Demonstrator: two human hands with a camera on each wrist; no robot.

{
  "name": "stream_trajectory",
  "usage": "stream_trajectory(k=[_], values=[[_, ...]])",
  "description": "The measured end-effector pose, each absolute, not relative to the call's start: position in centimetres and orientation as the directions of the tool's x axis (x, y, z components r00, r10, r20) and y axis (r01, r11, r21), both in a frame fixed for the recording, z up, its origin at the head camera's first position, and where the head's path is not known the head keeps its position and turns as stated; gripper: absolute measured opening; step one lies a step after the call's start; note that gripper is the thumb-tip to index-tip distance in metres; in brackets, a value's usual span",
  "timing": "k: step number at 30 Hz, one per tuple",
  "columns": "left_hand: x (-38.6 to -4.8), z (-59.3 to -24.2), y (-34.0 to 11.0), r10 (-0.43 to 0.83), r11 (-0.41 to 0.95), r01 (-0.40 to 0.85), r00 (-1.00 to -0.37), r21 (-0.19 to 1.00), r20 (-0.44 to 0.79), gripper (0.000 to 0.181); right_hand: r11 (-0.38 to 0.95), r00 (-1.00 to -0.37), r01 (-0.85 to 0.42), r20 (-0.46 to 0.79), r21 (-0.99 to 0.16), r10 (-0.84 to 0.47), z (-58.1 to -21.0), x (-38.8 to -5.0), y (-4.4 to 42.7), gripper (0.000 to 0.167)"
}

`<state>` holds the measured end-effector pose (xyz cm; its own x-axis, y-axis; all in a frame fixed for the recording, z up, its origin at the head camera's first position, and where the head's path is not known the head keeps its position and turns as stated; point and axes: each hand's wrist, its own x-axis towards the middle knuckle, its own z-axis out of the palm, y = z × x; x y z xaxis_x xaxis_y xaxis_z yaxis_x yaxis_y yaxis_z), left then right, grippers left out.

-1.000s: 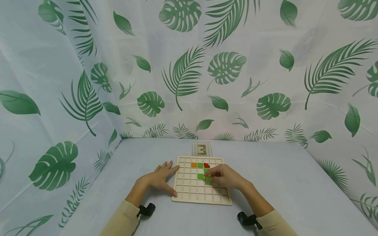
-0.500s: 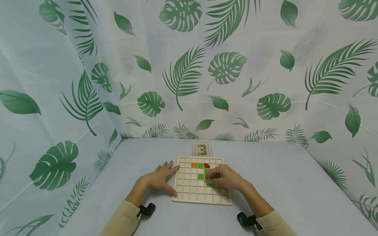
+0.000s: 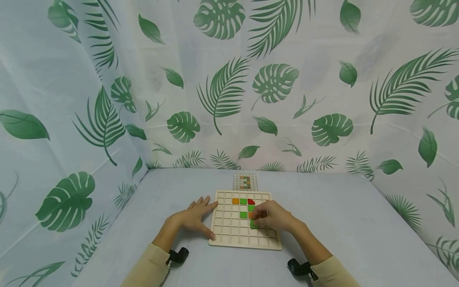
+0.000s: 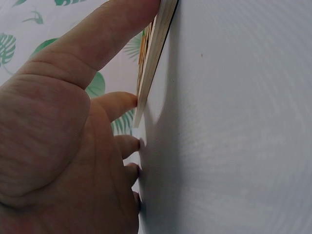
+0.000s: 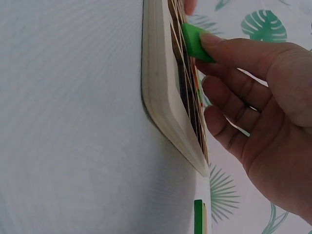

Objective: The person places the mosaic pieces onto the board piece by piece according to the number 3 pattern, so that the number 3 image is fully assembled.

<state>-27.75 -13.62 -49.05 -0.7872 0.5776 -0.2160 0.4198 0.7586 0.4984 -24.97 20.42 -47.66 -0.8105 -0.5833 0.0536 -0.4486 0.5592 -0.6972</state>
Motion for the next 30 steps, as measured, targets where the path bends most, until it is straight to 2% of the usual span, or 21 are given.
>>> stream_trajectory(k=[12, 24, 30], values=[[-27.81, -49.15, -13.64, 0.571, 0.764, 0.414, -0.791, 0.495, -0.221, 0.125, 0.546, -0.833, -0.421, 0.07, -0.725, -0.549, -48.1, -25.19, 20.26, 0.005], [-27.74, -49.18, -13.54, 0.568, 0.767, 0.414, -0.793, 0.49, -0.22, 0.125, 0.541, -0.821, -0.421, 0.053, -0.728, -0.568, -48.37, -25.3, 20.2, 0.005], [-27.67, -49.14, -13.52, 0.568, 0.769, 0.412, -0.792, 0.489, -0.224, 0.125, 0.561, -0.822, -0.438, 0.06, -0.703, -0.566, -48.34, -25.23, 20.35, 0.01]])
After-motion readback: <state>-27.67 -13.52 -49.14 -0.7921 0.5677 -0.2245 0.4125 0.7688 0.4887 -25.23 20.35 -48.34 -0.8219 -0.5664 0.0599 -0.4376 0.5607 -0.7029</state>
